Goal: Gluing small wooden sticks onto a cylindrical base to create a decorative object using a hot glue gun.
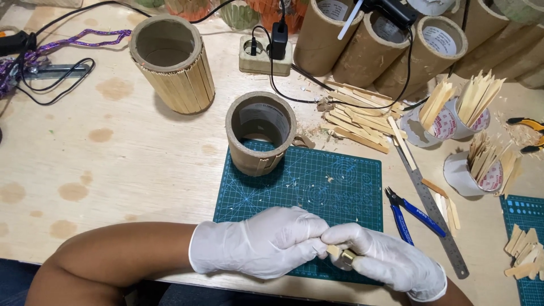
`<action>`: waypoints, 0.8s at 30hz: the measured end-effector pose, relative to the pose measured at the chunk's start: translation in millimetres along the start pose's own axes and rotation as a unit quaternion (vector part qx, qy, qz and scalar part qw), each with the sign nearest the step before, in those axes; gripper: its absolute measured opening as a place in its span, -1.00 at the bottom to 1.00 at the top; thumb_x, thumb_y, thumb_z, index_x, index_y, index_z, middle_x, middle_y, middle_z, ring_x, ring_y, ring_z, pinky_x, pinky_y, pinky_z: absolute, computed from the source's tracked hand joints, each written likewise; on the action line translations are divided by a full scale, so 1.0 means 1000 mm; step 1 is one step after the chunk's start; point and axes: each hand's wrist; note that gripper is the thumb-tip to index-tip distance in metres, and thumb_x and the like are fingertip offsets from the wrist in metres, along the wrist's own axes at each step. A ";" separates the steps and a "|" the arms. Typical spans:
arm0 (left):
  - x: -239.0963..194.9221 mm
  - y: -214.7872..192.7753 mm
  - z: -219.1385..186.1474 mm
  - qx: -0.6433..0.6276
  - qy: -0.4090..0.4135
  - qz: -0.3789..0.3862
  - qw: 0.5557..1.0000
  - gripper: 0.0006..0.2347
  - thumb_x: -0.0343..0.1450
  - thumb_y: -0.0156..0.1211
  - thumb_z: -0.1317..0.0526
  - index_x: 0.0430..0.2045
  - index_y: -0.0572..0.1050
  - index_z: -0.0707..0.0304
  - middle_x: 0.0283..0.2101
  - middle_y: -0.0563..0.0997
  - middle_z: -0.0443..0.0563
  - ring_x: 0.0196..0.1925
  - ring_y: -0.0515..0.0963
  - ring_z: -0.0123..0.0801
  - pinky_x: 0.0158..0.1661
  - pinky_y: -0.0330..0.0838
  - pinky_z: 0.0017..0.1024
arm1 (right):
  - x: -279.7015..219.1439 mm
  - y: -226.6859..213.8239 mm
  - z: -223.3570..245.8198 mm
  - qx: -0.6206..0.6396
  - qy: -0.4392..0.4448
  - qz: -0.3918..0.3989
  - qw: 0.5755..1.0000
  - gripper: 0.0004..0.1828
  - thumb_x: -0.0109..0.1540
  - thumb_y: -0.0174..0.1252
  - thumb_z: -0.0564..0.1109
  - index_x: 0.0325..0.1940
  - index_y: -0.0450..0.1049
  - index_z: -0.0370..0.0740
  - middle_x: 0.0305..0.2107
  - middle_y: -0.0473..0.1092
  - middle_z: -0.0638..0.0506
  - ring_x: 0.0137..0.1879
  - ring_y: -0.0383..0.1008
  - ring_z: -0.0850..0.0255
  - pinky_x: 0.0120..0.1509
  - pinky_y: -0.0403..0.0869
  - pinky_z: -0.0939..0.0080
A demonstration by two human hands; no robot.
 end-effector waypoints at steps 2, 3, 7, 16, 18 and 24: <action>-0.001 0.001 0.001 0.006 -0.016 0.009 1.000 -0.72 0.61 -0.28 0.09 -0.14 0.43 0.21 -0.28 0.55 -0.01 -0.30 0.59 -0.07 -0.17 0.46 -0.17 | 0.000 0.002 0.000 0.067 0.010 0.016 0.998 -0.42 0.44 -0.11 0.21 0.41 0.12 -0.19 0.09 0.41 -0.03 0.17 0.42 0.16 0.30 0.31 0.13; -0.001 0.002 0.002 0.007 -0.015 0.008 1.000 -0.74 0.61 -0.29 0.09 -0.21 0.39 0.21 -0.33 0.49 -0.01 -0.34 0.52 -0.08 -0.22 0.40 -0.18 | 0.001 0.004 -0.001 0.085 0.022 0.006 0.996 -0.42 0.43 -0.10 0.23 0.38 0.14 -0.18 0.09 0.38 -0.05 0.15 0.42 0.17 0.27 0.36 0.14; 0.003 -0.003 -0.001 0.011 -0.058 -0.011 0.998 -0.84 0.58 -0.16 0.19 -0.27 0.40 0.18 -0.42 0.44 -0.05 -0.46 0.45 -0.23 -0.42 0.33 -0.26 | 0.002 0.017 -0.004 0.042 0.038 -0.112 0.992 -0.39 0.39 -0.20 0.30 0.35 0.21 -0.12 -0.17 0.36 0.01 -0.19 0.28 0.22 -0.05 0.37 0.19; 0.008 -0.015 -0.004 -0.013 -0.073 -0.036 0.997 -0.78 0.58 -0.11 0.12 -0.28 0.49 0.18 -0.39 0.57 -0.08 -0.39 0.57 -0.31 -0.28 0.42 -0.40 | -0.004 0.032 -0.044 -0.068 0.033 -0.322 0.944 -0.24 0.33 -0.21 0.43 0.34 0.41 -0.11 -0.12 0.54 0.09 -0.34 0.38 0.37 -0.25 0.48 0.37; 0.008 -0.017 -0.006 -0.010 -0.067 -0.046 0.997 -0.78 0.59 -0.12 0.11 -0.28 0.49 0.17 -0.40 0.55 -0.10 -0.39 0.55 -0.31 -0.29 0.40 -0.40 | -0.001 0.033 -0.044 -0.079 0.005 -0.319 0.944 -0.28 0.37 -0.22 0.40 0.34 0.40 -0.11 -0.22 0.51 0.06 -0.34 0.38 0.35 -0.25 0.49 0.35; 0.009 -0.016 -0.009 -0.040 -0.102 -0.068 0.992 -0.75 0.59 -0.17 0.10 -0.36 0.43 0.20 -0.51 0.39 -0.11 -0.50 0.40 -0.38 -0.41 0.32 -0.43 | 0.003 0.030 -0.049 -0.058 -0.038 -0.300 0.952 -0.29 0.42 -0.25 0.40 0.37 0.36 -0.13 -0.43 0.39 0.02 -0.38 0.32 0.27 -0.25 0.43 0.26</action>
Point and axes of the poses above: each hand's wrist, its own x-axis towards the middle knuckle, its own y-axis out of the palm, z = x × y
